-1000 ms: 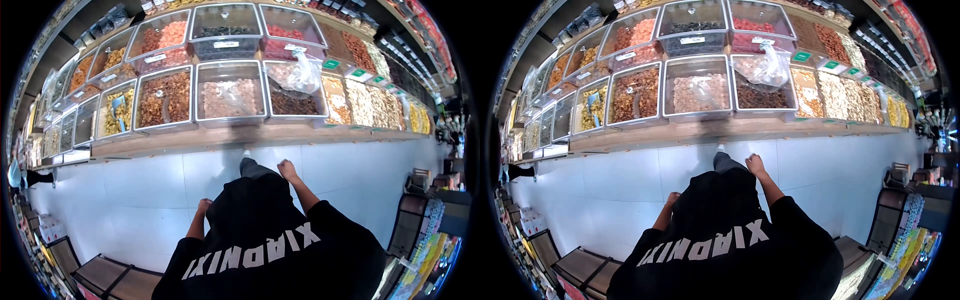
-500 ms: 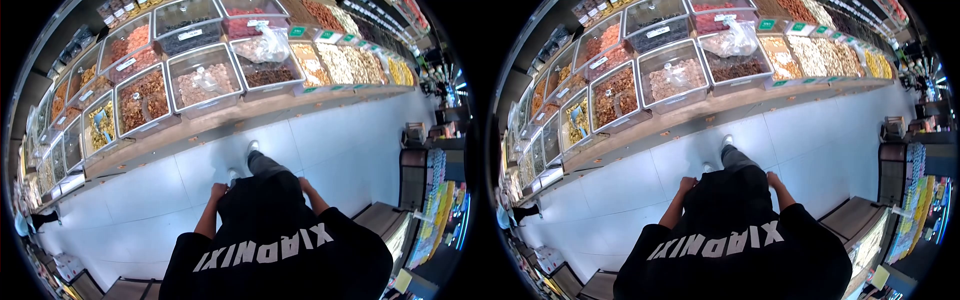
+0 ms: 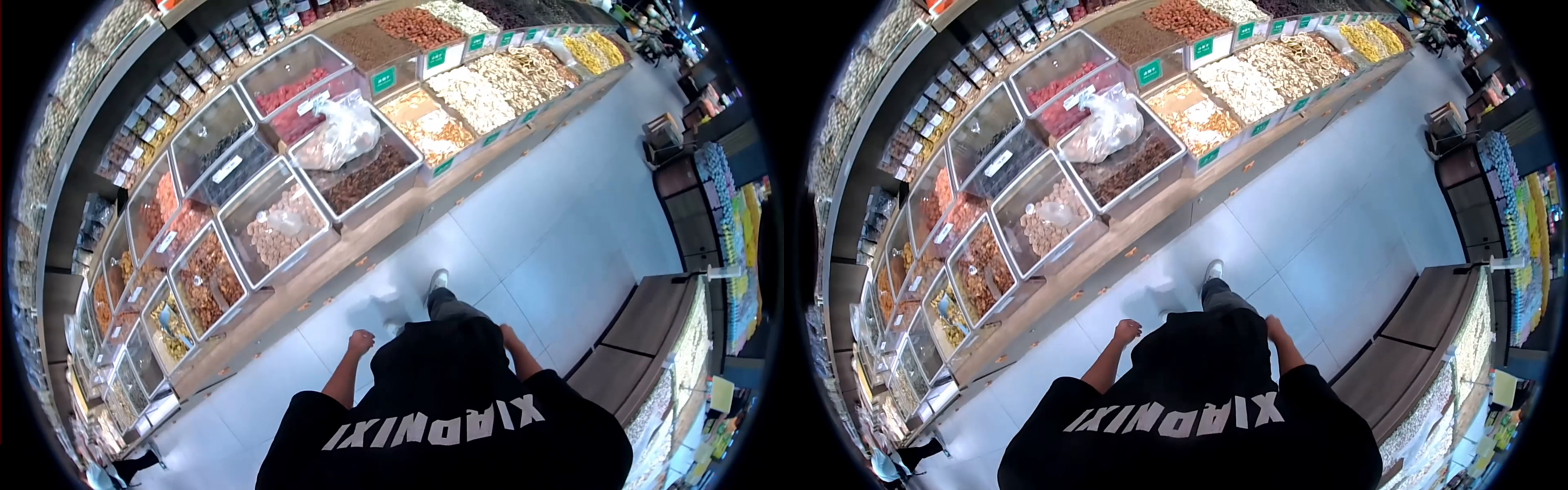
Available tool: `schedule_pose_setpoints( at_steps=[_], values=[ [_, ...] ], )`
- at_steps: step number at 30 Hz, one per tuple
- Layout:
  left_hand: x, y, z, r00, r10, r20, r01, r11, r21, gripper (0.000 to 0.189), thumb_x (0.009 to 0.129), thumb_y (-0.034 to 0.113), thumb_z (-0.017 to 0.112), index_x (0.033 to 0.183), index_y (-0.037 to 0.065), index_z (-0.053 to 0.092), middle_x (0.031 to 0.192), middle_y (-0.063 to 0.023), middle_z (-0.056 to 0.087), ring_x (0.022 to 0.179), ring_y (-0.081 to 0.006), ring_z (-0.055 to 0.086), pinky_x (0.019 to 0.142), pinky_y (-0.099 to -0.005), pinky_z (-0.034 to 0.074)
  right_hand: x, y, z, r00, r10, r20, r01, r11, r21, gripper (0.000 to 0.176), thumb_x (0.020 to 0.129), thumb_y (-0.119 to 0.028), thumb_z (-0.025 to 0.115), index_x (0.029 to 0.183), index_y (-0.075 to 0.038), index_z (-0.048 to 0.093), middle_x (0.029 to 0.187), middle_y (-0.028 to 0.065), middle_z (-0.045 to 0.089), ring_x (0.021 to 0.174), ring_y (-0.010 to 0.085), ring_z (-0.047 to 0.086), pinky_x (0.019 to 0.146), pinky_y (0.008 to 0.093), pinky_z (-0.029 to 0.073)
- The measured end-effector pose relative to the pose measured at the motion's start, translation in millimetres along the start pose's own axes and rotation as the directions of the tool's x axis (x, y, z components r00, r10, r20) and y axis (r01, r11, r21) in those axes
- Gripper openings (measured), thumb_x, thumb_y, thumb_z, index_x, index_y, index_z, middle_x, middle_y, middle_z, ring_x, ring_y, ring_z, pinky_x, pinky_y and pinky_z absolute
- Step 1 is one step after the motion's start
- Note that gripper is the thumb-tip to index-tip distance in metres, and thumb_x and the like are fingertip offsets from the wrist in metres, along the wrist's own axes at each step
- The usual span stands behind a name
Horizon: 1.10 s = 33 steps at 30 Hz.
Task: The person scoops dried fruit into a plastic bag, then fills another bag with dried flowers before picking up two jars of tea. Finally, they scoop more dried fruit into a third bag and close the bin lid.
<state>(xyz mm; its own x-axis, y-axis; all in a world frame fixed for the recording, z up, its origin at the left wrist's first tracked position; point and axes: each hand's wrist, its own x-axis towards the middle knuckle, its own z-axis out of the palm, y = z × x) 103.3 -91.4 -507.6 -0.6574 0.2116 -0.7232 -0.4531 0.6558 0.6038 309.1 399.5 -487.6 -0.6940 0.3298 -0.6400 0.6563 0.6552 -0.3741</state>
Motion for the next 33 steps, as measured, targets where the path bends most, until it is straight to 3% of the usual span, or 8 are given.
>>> schedule_pose_setpoints(
  at_steps=[4,11,15,21,24,26,28,33],
  values=[
    [25,78,-6,0.996,0.011,-0.093,-0.005,0.998,0.056,0.025,0.087,0.026,0.061,0.082,0.004,0.072,0.072,-0.0097,0.071,0.07,-0.0217,0.07,0.07,-0.0356,0.055,-2,16,-13,0.966,-0.129,0.224,0.142,0.989,-0.044,0.053,0.09,-0.046,0.057,0.094,0.006,0.069,0.104,0.0308,0.067,0.102,0.0466,0.064,0.085,0.0495,0.053],
    [46,154,22,0.969,0.093,-0.229,-0.11,0.992,-0.059,0.028,0.088,0.026,0.062,0.096,0.001,0.072,0.087,-0.0154,0.074,0.081,-0.0288,0.071,0.078,-0.0373,0.054,115,-17,-94,0.988,-0.047,0.145,0.076,0.977,-0.201,0.056,0.091,-0.048,0.054,0.091,0.005,0.071,0.098,0.0281,0.07,0.095,0.0421,0.068,0.084,0.0462,0.054],
    [16,184,38,0.983,0.031,-0.182,-0.016,0.996,0.085,0.034,0.086,0.032,0.067,0.108,0.006,0.072,0.106,-0.0185,0.072,0.1,-0.0315,0.069,0.091,-0.0393,0.052,186,-122,-172,0.953,-0.115,0.279,0.095,0.992,0.084,0.061,0.095,-0.052,0.054,0.081,0.005,0.072,0.074,0.0162,0.072,0.071,0.0254,0.071,0.075,0.0371,0.055],
    [-3,153,43,0.914,-0.137,-0.382,0.08,0.983,-0.164,0.034,0.088,0.03,0.065,0.111,0.005,0.071,0.103,-0.0167,0.073,0.098,-0.032,0.07,0.089,-0.0378,0.054,221,-349,-257,0.707,-0.703,0.079,0.702,0.711,0.042,0.046,0.094,-0.043,0.06,0.088,0.002,0.07,0.074,0.0189,0.068,0.069,0.0292,0.065,0.069,0.0434,0.05],
    [-23,146,49,0.868,-0.22,-0.444,0.16,0.973,-0.169,0.037,0.089,0.036,0.063,0.107,0.006,0.073,0.103,-0.0178,0.073,0.101,-0.0345,0.069,0.09,-0.0403,0.053,223,-462,-279,0.474,-0.81,-0.346,0.878,0.461,0.124,0.021,0.092,-0.021,0.066,0.093,-0.001,0.067,0.081,0.0154,0.068,0.07,0.0291,0.065,0.068,0.0409,0.052],
    [-28,128,53,0.848,-0.293,-0.442,0.223,0.953,-0.205,0.037,0.088,0.038,0.063,0.106,0.007,0.074,0.105,-0.0179,0.072,0.103,-0.0356,0.068,0.091,-0.0413,0.053,218,-533,-301,0.495,-0.762,-0.417,0.863,0.487,0.134,0.038,0.088,-0.028,0.071,0.108,0.003,0.063,0.094,0.019,0.067,0.087,0.0326,0.067,0.08,0.0419,0.053],
    [-25,93,60,0.819,-0.359,-0.449,0.198,0.91,-0.365,0.039,0.086,0.04,0.063,0.106,0.008,0.074,0.105,-0.0213,0.072,0.104,-0.0371,0.067,0.094,-0.0407,0.052,241,-584,-307,0.507,-0.75,-0.425,0.848,0.523,0.088,0.09,0.079,-0.043,0.077,0.141,0.009,0.038,0.13,0.0306,0.052,0.117,0.041,0.055,0.1,0.0465,0.044],
    [-32,44,53,0.791,-0.458,-0.406,0.243,0.844,-0.478,0.045,0.083,0.043,0.065,0.106,0.006,0.074,0.107,-0.0227,0.071,0.106,-0.0353,0.068,0.093,-0.0404,0.052,264,-661,-302,0.618,-0.673,-0.406,0.71,0.7,-0.078,0.118,0.065,-0.053,0.085,0.146,0.01,0.028,0.14,0.033,0.047,0.128,0.0434,0.05,0.107,0.0444,0.042]
  ],
)
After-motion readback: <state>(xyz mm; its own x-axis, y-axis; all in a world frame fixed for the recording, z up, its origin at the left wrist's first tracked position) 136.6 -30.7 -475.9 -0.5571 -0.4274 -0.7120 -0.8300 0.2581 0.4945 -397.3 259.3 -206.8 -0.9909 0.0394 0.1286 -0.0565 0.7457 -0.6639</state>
